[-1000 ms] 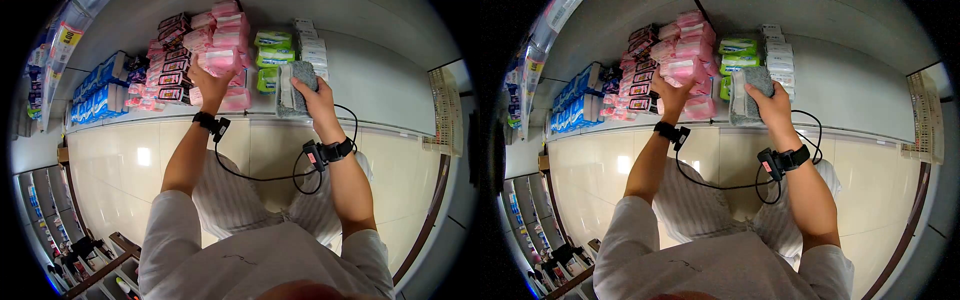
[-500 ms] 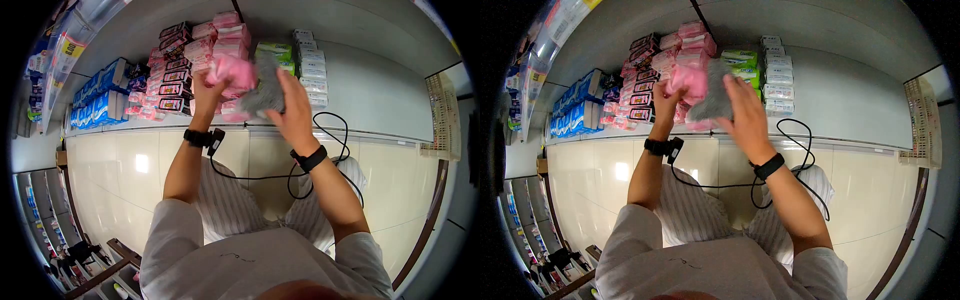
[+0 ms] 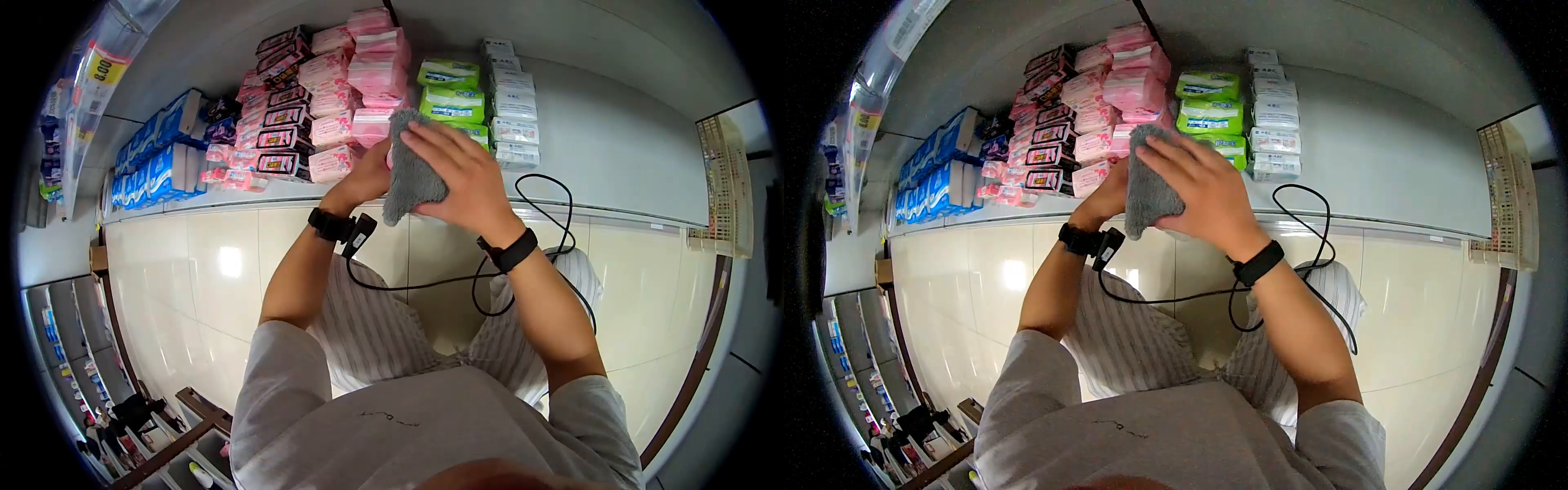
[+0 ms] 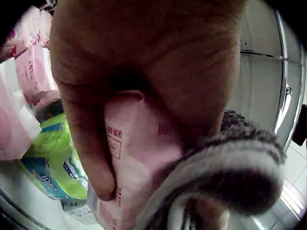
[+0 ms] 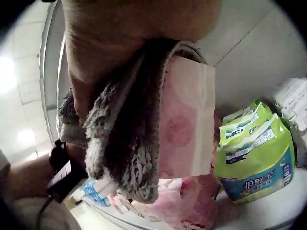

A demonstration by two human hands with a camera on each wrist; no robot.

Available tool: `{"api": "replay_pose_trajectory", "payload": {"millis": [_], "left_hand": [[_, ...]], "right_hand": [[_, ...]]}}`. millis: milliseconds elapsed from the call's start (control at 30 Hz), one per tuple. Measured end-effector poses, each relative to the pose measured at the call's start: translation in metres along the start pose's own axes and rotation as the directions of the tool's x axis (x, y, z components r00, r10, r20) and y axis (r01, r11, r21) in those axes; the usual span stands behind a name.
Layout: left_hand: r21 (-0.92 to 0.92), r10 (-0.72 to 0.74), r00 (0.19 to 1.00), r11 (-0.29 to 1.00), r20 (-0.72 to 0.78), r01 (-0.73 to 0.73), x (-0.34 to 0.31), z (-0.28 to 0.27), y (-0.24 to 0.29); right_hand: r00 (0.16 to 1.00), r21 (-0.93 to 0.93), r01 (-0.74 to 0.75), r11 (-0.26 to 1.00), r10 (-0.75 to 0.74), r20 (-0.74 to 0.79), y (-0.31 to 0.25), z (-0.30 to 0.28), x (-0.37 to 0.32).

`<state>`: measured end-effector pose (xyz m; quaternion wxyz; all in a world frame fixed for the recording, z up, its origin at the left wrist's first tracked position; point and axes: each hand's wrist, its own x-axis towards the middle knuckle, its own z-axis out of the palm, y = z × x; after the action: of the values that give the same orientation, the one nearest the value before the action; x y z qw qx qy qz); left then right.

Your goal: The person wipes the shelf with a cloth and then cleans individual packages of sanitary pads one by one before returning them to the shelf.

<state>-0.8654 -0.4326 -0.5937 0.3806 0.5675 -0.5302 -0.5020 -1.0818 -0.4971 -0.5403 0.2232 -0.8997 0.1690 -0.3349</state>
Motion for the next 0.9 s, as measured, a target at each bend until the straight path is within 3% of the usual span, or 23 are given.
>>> {"api": "replay_pose_trajectory", "payload": {"millis": [33,100,233,300,333,400,433,467,533,567,633,667,733,767,800,833,867,900], "left_hand": [[-0.001,0.003,1.0,1.0,0.003,-0.003,0.001,0.001,-0.001],[0.041,0.186,0.982,0.982,-0.011,-0.186,-0.001,0.004,0.002],[0.058,0.282,0.957,0.959,-0.068,-0.278,-0.007,0.003,0.005],[0.038,0.288,0.957,0.957,0.024,-0.289,-0.009,-0.001,0.01],[0.039,0.287,0.958,0.957,0.027,-0.287,-0.01,0.0,0.014],[-0.091,0.236,0.969,0.966,-0.066,-0.242,-0.014,0.004,0.023],[-0.241,0.202,0.974,0.945,-0.102,-0.221,-0.018,0.01,0.032],[-0.239,0.2,0.975,0.946,-0.1,-0.219,-0.017,0.014,0.03],[-0.496,0.113,0.97,0.843,-0.217,-0.209,-0.013,0.024,0.025],[-0.495,0.114,0.97,0.843,-0.217,-0.21,-0.01,0.03,0.024],[-0.814,-0.063,0.983,0.571,-0.173,-0.107,-0.004,0.044,0.03],[-0.813,-0.062,0.983,0.572,-0.172,-0.107,-0.003,0.047,0.03],[-0.856,-0.091,0.992,0.516,-0.087,-0.028,0.0,0.052,0.029],[-0.856,-0.093,0.992,0.515,-0.088,-0.028,0.001,0.054,0.028],[-0.888,-0.142,0.983,0.458,-0.118,-0.04,0.003,0.056,0.026],[-0.916,-0.195,0.97,0.398,-0.143,-0.055,0.005,0.057,0.025],[-0.918,-0.202,0.969,0.394,-0.143,-0.053,0.005,0.054,0.026],[-0.892,-0.154,0.977,0.447,-0.145,-0.062,0.003,0.047,0.03]], "right_hand": [[1.0,-0.004,-0.001,1.0,0.001,0.0,0.001,-0.003,0.002],[0.994,0.143,-0.078,0.987,0.089,-0.07,0.003,-0.007,0.005],[0.975,0.297,-0.192,0.935,0.217,-0.053,0.02,-0.003,0.001],[0.911,0.676,-0.353,0.646,0.401,0.093,0.026,-0.001,0.0],[0.911,0.678,-0.353,0.645,0.403,0.091,0.028,-0.002,0.0],[0.793,0.9,-0.399,0.176,0.56,0.242,0.03,-0.005,0.002],[0.748,0.922,-0.386,0.033,0.597,0.291,0.028,-0.007,0.002],[0.748,0.923,-0.384,0.031,0.597,0.291,0.028,-0.007,0.002],[0.731,0.953,-0.303,0.005,0.643,0.229,0.026,-0.005,0.001],[0.732,0.954,-0.301,0.005,0.642,0.228,0.027,-0.003,0.001],[0.814,0.824,-0.301,0.481,0.58,-0.041,0.032,0.004,-0.001],[0.814,0.824,-0.301,0.481,0.58,-0.042,0.033,0.008,-0.002],[0.87,0.542,-0.184,0.82,0.392,-0.298,0.028,0.009,0.002],[0.888,0.378,-0.181,0.908,0.316,-0.335,0.026,0.003,0.0],[0.887,0.379,-0.183,0.907,0.318,-0.333,0.02,-0.004,0.0],[0.943,0.182,-0.116,0.976,0.166,-0.289,0.016,-0.008,0.0],[0.978,-0.013,-0.024,1.0,0.021,-0.208,0.012,-0.01,-0.001],[0.979,-0.023,0.001,1.0,-0.006,-0.205,0.007,-0.009,-0.002]]}}
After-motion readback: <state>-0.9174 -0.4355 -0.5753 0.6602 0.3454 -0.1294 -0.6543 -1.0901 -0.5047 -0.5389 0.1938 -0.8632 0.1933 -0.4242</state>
